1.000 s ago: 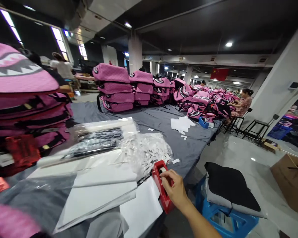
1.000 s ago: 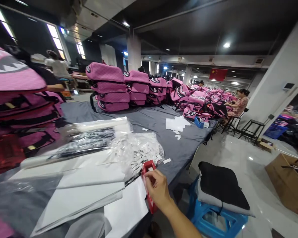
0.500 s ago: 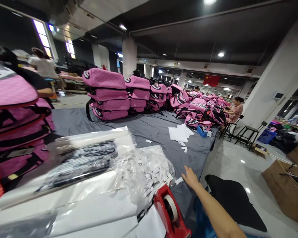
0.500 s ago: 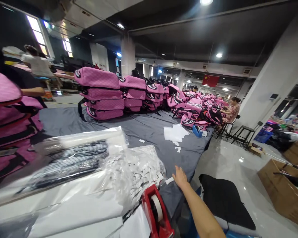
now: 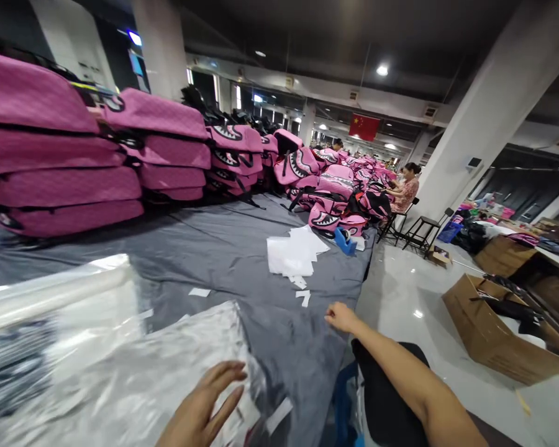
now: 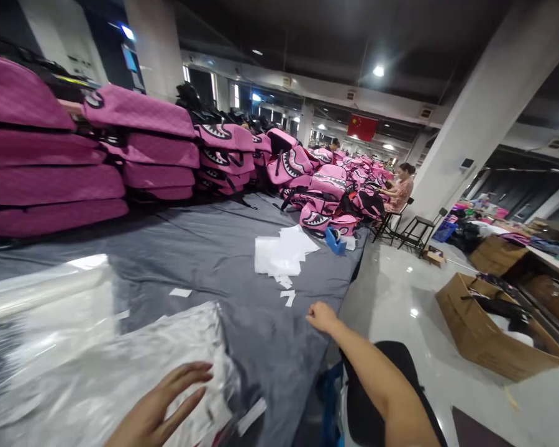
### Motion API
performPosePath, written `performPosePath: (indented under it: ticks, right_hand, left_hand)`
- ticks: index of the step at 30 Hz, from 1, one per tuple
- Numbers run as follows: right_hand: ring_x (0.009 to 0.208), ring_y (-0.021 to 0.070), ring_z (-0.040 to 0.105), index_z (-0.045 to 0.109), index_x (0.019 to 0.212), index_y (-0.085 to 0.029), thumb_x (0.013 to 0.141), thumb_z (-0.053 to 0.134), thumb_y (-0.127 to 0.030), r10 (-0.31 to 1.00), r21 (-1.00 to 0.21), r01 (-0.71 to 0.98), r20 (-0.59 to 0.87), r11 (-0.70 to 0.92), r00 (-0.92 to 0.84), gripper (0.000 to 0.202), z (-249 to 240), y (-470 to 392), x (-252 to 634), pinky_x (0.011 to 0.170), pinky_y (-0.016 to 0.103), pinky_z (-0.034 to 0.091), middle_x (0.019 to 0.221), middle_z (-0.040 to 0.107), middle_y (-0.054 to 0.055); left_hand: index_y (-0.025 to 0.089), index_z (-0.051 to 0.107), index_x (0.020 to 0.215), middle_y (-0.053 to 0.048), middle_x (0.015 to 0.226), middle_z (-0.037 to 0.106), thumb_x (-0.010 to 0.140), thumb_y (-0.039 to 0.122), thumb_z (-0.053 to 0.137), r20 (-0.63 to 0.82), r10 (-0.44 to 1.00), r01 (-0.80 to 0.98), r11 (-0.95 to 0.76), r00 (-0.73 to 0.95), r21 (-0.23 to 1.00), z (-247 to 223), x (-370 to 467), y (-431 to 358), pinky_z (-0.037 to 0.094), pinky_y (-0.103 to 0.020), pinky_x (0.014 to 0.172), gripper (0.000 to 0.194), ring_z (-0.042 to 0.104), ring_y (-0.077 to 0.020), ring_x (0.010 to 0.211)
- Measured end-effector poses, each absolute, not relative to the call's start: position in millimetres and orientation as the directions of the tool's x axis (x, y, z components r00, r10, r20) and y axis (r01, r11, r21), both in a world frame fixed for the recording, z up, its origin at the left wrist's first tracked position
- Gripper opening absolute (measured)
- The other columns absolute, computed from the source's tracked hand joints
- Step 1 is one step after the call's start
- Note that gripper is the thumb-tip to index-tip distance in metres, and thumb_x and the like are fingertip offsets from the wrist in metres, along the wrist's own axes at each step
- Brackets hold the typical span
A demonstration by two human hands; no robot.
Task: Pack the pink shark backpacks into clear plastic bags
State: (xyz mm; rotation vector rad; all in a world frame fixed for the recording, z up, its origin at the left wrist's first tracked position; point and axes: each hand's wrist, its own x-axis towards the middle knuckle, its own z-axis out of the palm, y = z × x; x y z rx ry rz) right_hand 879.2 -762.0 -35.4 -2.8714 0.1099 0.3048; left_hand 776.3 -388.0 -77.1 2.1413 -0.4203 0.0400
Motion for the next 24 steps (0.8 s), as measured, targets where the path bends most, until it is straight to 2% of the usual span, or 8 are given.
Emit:
performPosePath:
  ticks: [4,8,12,15,17,19,21,24]
  right_hand:
    - [0.097,0.0184,0.07,0.076,0.103,-0.016,0.094,0.061,-0.022,-0.009,-0.324,-0.07,-0.184,-0.943,0.983,0.019,-39.2,-776.0,986.0,0.08,0.025,0.046,0.104,0.077,0.009]
    - [0.095,0.0175,0.07,0.075,0.106,-0.016,0.095,0.059,-0.023,-0.04,-0.407,-0.097,-0.147,-0.908,0.988,0.021,-55.0,-787.9,1061.5,0.081,0.024,0.047,0.105,0.078,0.007]
    - [0.103,0.0224,0.07,0.073,0.111,-0.014,0.097,0.058,-0.028,-0.144,-0.43,-0.196,-0.149,-0.881,0.978,0.025,-75.1,-787.4,1118.6,0.084,0.027,0.048,0.112,0.076,0.013]
    - [0.119,0.0332,0.063,0.062,0.129,-0.006,0.093,0.063,-0.051,-0.243,-0.423,-0.28,-0.14,-0.862,0.96,0.058,-87.2,-764.3,1156.2,0.094,0.039,0.049,0.129,0.066,0.025]
    - [0.128,0.0394,0.055,0.052,0.139,0.0,0.083,0.069,-0.065,-0.298,-0.419,-0.323,-0.127,-0.848,0.946,0.087,-92.9,-739.8,1176.5,0.101,0.048,0.045,0.138,0.056,0.032]
    - [0.132,0.0407,0.051,0.045,0.143,0.002,0.074,0.079,-0.067,-0.333,-0.41,-0.353,-0.121,-0.841,0.935,0.104,-96.7,-714.4,1190.6,0.105,0.051,0.042,0.14,0.052,0.035]
    - [0.131,0.039,0.052,0.046,0.142,0.002,0.071,0.085,-0.06,-0.349,-0.401,-0.375,-0.139,-0.836,0.927,0.102,-98.3,-693.4,1197.9,0.106,0.05,0.042,0.138,0.054,0.035]
    - [0.127,0.0352,0.058,0.061,0.13,-0.006,0.079,0.083,-0.045,-0.338,-0.396,-0.392,-0.201,-0.831,0.919,0.068,-95.7,-677.2,1203.1,0.105,0.048,0.044,0.13,0.063,0.028]
  left_hand:
    - [0.019,0.071,0.116,-0.014,0.125,0.07,0.086,0.053,0.041,0.097,-0.163,-0.185,-0.712,0.982,0.677,-114.0,898.4,-490.6,0.051,-0.04,0.108,0.055,0.067,-0.0274,0.117]
    - [0.0,0.061,0.126,-0.03,0.135,0.061,0.087,0.047,0.032,0.076,0.047,-0.004,-0.824,0.996,0.566,-153.8,974.9,-536.0,0.042,-0.056,0.111,0.068,0.056,-0.0395,0.129]
    - [-0.005,0.051,0.141,-0.031,0.152,0.046,0.092,0.045,0.025,0.164,0.128,0.057,-0.923,0.978,0.38,-177.9,984.3,-549.3,0.033,-0.061,0.114,0.074,0.04,-0.0432,0.143]
    - [-0.006,0.05,0.143,-0.03,0.154,0.044,0.095,0.043,0.02,0.238,0.084,0.041,-0.983,0.968,0.18,-187.9,973.5,-554.2,0.03,-0.059,0.116,0.075,0.038,-0.0415,0.145]
    - [-0.006,0.052,0.143,-0.029,0.154,0.045,0.096,0.043,0.018,0.236,0.077,0.05,-0.992,0.969,0.119,-190.8,969.3,-554.6,0.032,-0.059,0.116,0.076,0.04,-0.0411,0.144]
    - [-0.005,0.052,0.143,-0.028,0.154,0.046,0.096,0.044,0.017,0.235,0.077,0.058,-0.995,0.969,0.085,-192.1,968.1,-552.9,0.033,-0.057,0.115,0.076,0.042,-0.0402,0.143]
    - [-0.004,0.051,0.144,-0.027,0.153,0.047,0.097,0.043,0.019,0.238,0.071,0.058,-0.996,0.969,0.063,-193.1,967.9,-550.5,0.037,-0.055,0.112,0.074,0.044,-0.0395,0.142]
    - [-0.001,0.054,0.143,-0.024,0.152,0.049,0.097,0.039,0.021,0.263,0.033,0.021,-0.999,0.964,0.047,-196.0,966.7,-548.0,0.039,-0.055,0.109,0.069,0.045,-0.0387,0.141]
